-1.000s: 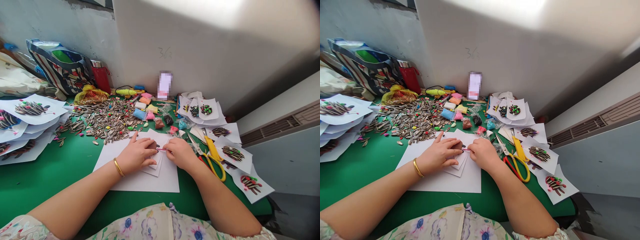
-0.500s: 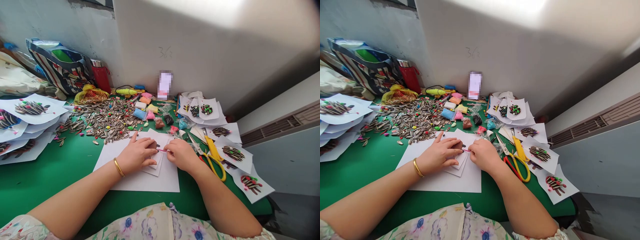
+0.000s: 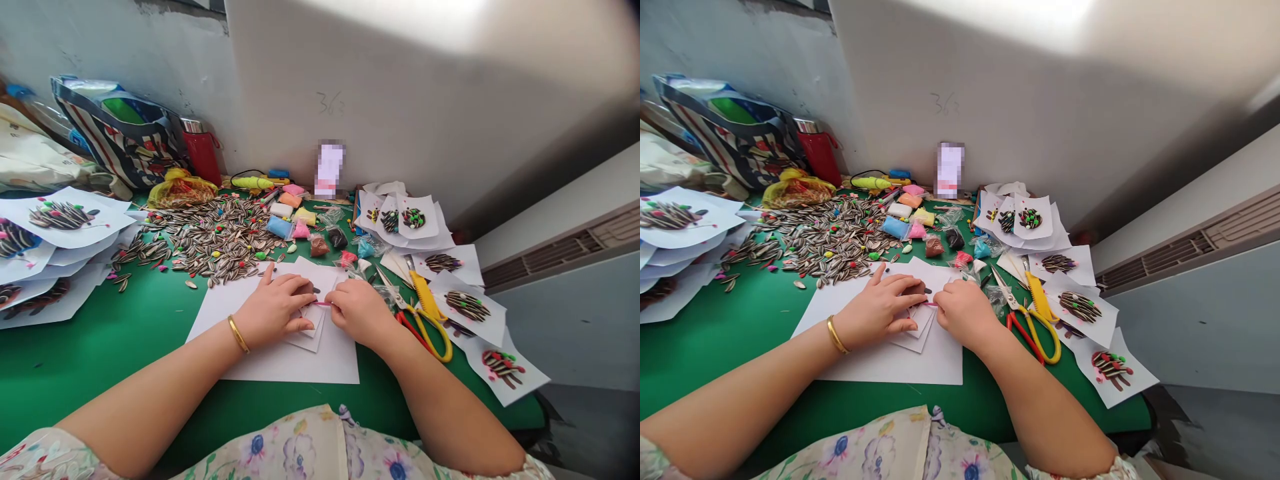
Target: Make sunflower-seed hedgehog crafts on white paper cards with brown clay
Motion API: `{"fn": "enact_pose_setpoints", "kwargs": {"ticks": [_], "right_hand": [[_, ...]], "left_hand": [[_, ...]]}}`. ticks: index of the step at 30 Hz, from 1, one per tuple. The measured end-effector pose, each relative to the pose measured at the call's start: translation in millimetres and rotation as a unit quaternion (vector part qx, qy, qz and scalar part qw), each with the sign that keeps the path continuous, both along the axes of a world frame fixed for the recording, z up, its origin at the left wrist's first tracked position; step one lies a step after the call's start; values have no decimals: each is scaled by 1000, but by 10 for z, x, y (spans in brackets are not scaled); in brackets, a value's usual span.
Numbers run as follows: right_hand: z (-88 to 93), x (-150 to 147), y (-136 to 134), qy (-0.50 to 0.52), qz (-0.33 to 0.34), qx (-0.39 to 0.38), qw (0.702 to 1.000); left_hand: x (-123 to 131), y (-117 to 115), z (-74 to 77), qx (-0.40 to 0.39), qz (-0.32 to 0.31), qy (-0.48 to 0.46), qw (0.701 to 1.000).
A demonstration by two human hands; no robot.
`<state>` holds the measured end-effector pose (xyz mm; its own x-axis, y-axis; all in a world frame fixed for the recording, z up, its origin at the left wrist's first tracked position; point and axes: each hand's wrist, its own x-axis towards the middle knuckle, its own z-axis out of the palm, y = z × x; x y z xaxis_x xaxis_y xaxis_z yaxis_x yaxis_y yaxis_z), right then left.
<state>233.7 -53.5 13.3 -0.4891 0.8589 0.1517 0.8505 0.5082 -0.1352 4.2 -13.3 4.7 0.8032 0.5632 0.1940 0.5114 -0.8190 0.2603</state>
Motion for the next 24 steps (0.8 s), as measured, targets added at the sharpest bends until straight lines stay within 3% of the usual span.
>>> {"fn": "enact_pose_setpoints", "kwargs": {"ticks": [13,19,24], "right_hand": [[14,-60,-37,-16,-7,20,1000],[16,-56,-38,-4,-15,-5,1000],[137,84,-18,77,-41,-62,994]], "left_hand": [[6,-8,15,-1,2,-5,1000],[0,-8,3,2,1,-6,1000],[-8,-10,19,5,-2,8,1000]]}}
